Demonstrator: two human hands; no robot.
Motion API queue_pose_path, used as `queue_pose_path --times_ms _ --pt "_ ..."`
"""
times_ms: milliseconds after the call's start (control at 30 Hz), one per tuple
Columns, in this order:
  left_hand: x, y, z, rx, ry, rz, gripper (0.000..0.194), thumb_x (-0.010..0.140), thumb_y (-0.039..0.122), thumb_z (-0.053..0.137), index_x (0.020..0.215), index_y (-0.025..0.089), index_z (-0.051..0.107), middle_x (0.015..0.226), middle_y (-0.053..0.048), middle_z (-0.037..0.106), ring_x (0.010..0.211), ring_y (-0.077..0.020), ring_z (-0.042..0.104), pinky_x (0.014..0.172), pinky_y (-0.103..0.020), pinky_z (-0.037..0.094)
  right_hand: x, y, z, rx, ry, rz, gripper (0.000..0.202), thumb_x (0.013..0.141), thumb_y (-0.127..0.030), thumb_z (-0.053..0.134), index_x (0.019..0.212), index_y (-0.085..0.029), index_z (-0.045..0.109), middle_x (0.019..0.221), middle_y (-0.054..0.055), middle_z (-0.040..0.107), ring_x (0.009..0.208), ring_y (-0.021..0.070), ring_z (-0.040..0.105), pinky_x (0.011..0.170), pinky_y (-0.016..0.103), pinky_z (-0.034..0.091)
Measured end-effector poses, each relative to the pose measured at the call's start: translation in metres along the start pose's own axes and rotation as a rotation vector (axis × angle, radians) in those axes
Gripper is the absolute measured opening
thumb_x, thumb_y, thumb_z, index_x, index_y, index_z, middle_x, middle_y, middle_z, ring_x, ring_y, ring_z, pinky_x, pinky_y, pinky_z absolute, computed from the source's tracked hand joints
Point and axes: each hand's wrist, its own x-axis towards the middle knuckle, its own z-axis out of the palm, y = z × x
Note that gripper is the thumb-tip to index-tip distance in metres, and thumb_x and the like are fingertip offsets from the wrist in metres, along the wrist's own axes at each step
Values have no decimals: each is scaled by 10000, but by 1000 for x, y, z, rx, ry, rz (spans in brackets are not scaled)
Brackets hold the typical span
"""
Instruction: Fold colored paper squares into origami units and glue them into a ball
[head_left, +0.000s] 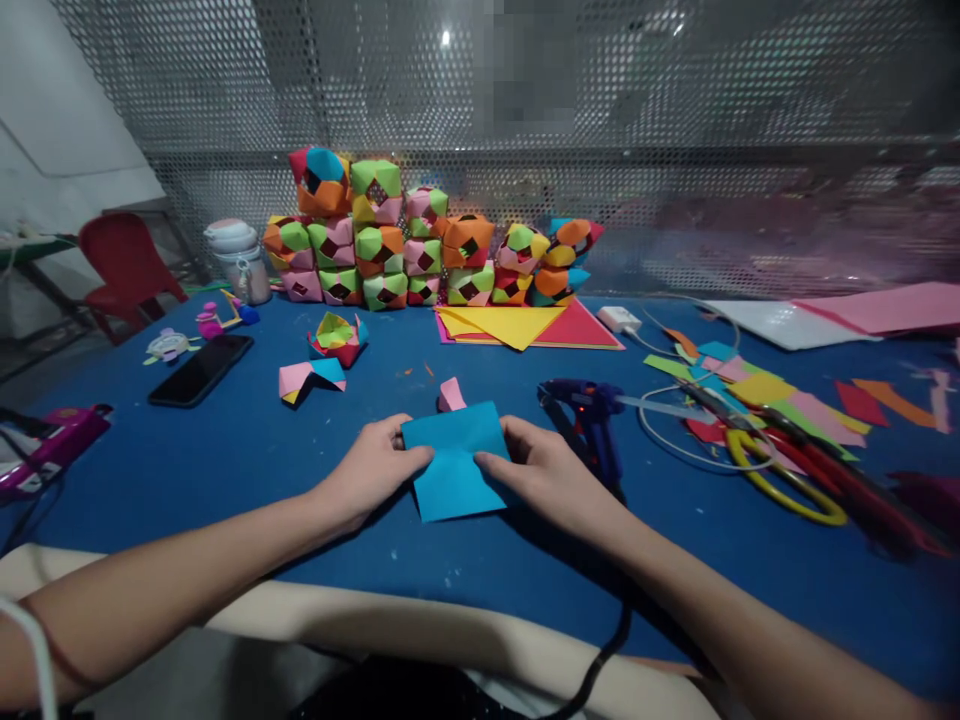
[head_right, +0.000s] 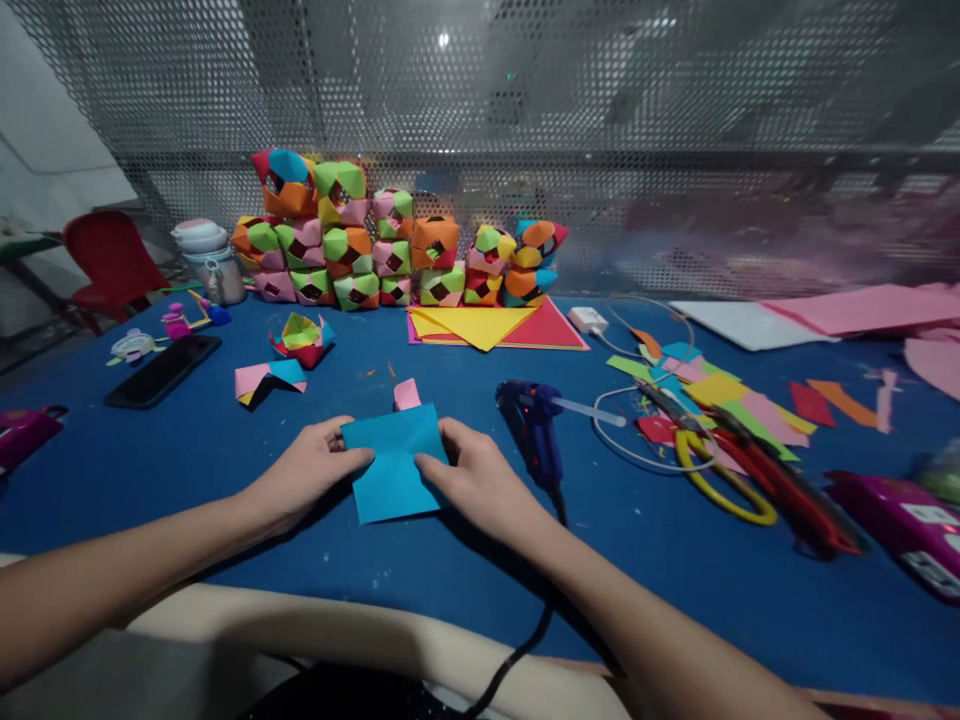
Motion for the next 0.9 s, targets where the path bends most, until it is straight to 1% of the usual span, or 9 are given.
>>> queue_pose_path --times_ms 100,167,333,400,500,567,633,767,900 --pt "5 -2 -5 210 79 119 133 686 132 543 818 151 546 644 46 503 574 -81 461 529 -195 358 0 4 -2 -37 -46 -21 126 783 -297 526 812 -175 520 687 -20 501 603 115 445 529 237 363" --pt "9 -3 -10 312 85 205 208 679 104 537 880 149 557 717 30 534 627 -85 477 562 -196 372 0 3 -4 -38 -71 -17 115 783 -288 519 792 -174 515 675 -27 485 586 109 430 513 233 357" --pt "11 -4 -16 619 -30 301 155 724 115 513 847 156 598 727 11 588 643 -108 504 591 -226 385 0 -1 -5 -111 -117 -20 96 789 -251 485 806 -167 528 697 -17 508 580 110 434 501 235 355" --pt "10 -4 -18 737 -73 352 145 753 113 492 814 160 616 757 -5 622 674 -123 535 631 -247 400 -1 1 -4 -258 -53 -95 72 794 -231 483 751 -176 499 665 -17 490 576 118 426 511 247 344" --pt "11 -7 -21 881 -87 450 185 783 95 471 832 159 637 822 -35 633 769 -153 564 710 -280 419 -3 8 0 -485 34 -308 83 806 -168 473 724 -182 467 695 10 500 637 143 450 582 274 364" --pt "13 -9 -24 948 -88 484 201 789 80 466 844 154 645 825 -47 619 798 -162 561 732 -290 424 -6 12 1 -577 24 -463 88 810 -103 446 796 -170 500 789 53 543 740 174 480 657 298 385" --pt "16 -10 -27 976 -103 487 204 784 61 470 847 150 643 819 -48 612 797 -159 558 732 -286 427 -8 16 3 -660 -5 -574 166 810 -50 415 865 -158 529 862 88 570 808 196 482 693 317 384" --pt "20 -12 -32 959 -158 519 171 761 42 483 809 147 610 799 -32 600 776 -146 545 718 -263 422 -11 16 4 -800 -43 -670 204 827 -43 391 885 -146 558 909 110 595 804 202 474 671 323 361" --pt "23 -13 -35 978 -216 587 156 763 53 469 790 146 591 779 -31 581 767 -149 530 702 -258 412 -12 12 7 -870 -45 -704 120 855 -166 459 880 -137 573 936 108 617 788 199 476 660 327 340"
